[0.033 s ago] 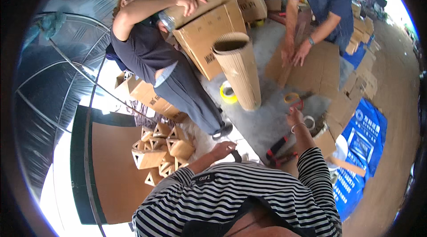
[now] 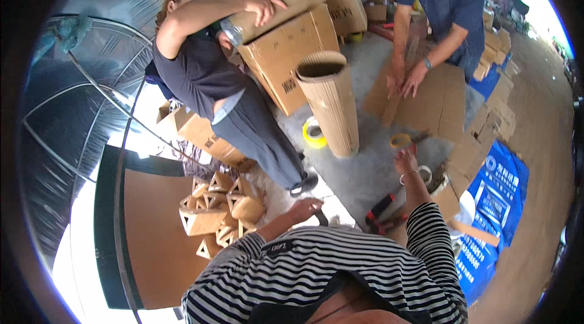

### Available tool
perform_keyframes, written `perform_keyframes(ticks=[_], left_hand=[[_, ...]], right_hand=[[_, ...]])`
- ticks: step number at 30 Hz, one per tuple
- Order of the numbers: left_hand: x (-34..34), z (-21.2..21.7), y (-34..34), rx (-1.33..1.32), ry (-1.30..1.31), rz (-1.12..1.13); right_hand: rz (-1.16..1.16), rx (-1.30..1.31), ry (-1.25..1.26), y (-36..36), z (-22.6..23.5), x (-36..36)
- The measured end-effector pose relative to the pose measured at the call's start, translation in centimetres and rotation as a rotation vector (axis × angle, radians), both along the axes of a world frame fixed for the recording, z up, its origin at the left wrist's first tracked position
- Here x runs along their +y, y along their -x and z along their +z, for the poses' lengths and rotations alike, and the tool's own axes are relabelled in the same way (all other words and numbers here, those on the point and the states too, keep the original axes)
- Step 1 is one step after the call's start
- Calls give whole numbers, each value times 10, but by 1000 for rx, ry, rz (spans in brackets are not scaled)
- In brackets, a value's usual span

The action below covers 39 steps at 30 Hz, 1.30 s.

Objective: The person rolls a flat corrugated cardboard sheet into a cylindrical tube and secures the seam with yellow tape. They then insert a dark circular base into the bottom of the tube and continue to adjust and tape the assembly. The person works at a wooden table in a workshop with other workers visible in the background.

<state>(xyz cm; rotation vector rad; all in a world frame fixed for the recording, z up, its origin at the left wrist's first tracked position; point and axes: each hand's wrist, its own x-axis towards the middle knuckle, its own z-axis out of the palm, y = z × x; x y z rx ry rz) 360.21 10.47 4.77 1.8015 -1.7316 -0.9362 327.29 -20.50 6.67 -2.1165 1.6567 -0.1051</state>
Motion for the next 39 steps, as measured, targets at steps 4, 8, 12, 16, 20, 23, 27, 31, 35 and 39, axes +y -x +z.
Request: perform_keyframes(ticks=[4, 8, 12, 16, 20, 23, 27, 31, 35, 39], left_hand=[[2, 26, -35, -34, 64, 12], [43, -5, -100, -66, -30, 94], [81, -42, -138, 23, -279, 190], [71, -51, -155, 127, -208, 90], [25, -22, -146, 23, -262, -15], [5, -22, -149, 28, -229, -13], [-18, -65, -166, -88, 47, -177], [-50, 31, -162, 208, -91, 47], [-74, 63, -165, 247, 15, 47], [-87, 107, -151, 301, 132, 74]], right_hand=[[-460, -47, -84, -20, 30, -25], [-621, 60, -193, -48, 42, -30], [-660, 268, -204, -79, 42, -35], [-636, 257, -302, -81, 55, -47], [-543, 358, -330, -47, 29, -57], [-428, 493, -294, -40, 11, -53], [-473, -266, 47, -38, 27, -24], [-753, -287, -90, -51, 26, -29], [-940, 156, -229, -72, 34, -53], [-925, 133, -273, -74, 36, -51]])
